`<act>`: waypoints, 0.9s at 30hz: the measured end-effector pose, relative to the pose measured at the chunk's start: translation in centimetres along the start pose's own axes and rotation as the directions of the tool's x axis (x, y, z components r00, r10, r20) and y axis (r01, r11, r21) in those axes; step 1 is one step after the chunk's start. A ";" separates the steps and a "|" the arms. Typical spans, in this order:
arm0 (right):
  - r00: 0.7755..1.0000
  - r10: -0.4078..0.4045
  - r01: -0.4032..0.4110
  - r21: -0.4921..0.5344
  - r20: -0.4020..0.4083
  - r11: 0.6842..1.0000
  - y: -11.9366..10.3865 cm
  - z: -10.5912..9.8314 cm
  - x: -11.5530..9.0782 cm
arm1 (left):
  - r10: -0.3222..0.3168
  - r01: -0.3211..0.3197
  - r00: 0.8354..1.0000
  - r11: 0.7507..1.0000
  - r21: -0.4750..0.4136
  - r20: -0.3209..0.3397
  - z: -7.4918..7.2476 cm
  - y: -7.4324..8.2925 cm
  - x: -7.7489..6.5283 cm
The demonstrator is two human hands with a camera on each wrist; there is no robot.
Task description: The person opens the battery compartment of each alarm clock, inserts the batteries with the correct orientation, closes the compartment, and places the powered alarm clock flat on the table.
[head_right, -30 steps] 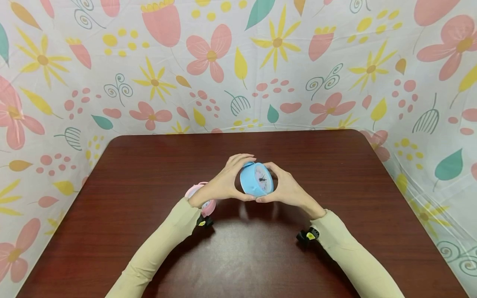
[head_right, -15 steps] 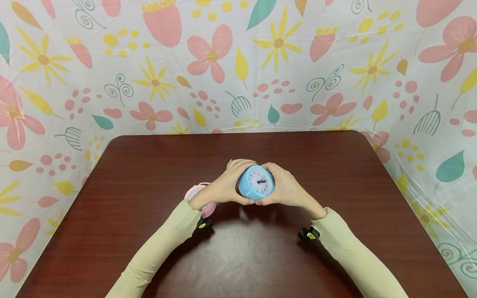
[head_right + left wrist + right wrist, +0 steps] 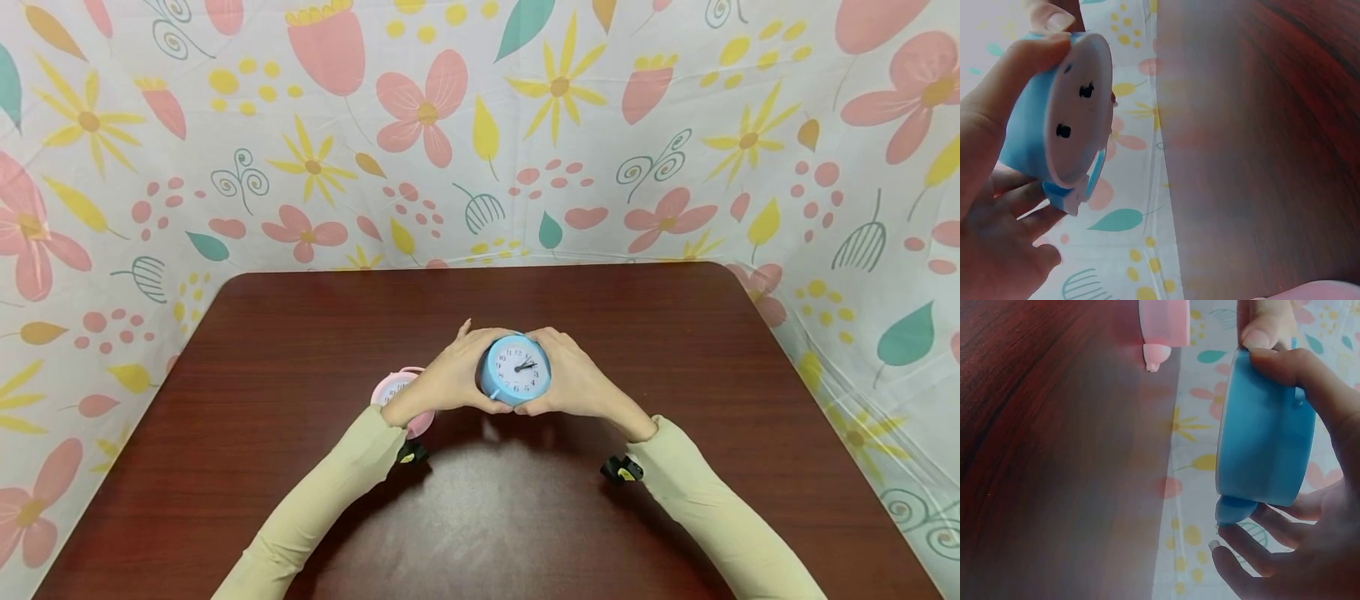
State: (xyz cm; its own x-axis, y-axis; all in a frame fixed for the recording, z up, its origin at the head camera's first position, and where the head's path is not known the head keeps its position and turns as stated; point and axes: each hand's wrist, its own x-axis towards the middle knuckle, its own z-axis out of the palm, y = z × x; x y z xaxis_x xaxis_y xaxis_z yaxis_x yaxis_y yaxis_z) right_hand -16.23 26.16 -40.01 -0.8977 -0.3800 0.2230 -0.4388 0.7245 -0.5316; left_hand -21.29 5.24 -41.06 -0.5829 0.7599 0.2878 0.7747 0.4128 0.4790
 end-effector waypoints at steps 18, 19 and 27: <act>1.000 -0.001 0.001 -0.041 0.016 0.999 1.2 1.4 -0.6 | -0.079 0.078 0.993 0.997 0.013 0.091 1.0 0.1 -0.8; 1.000 0.001 -0.001 -0.050 0.014 0.999 1.2 1.5 -0.7 | -0.085 0.085 0.991 0.996 0.012 0.098 1.1 0.0 -0.8; 1.000 0.000 0.002 -0.062 0.031 0.998 1.2 1.8 -0.9 | -0.113 0.111 0.983 0.994 0.018 0.148 1.6 -0.1 -0.9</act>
State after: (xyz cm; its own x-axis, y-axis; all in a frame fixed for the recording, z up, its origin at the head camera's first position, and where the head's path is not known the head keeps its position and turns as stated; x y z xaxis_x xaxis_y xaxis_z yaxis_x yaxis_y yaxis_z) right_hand -15.87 26.33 -42.27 -0.8958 -0.3982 0.1973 -0.4424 0.7580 -0.4792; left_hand -20.46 5.32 -42.66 -0.6236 0.7745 0.1061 0.7094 0.5036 0.4931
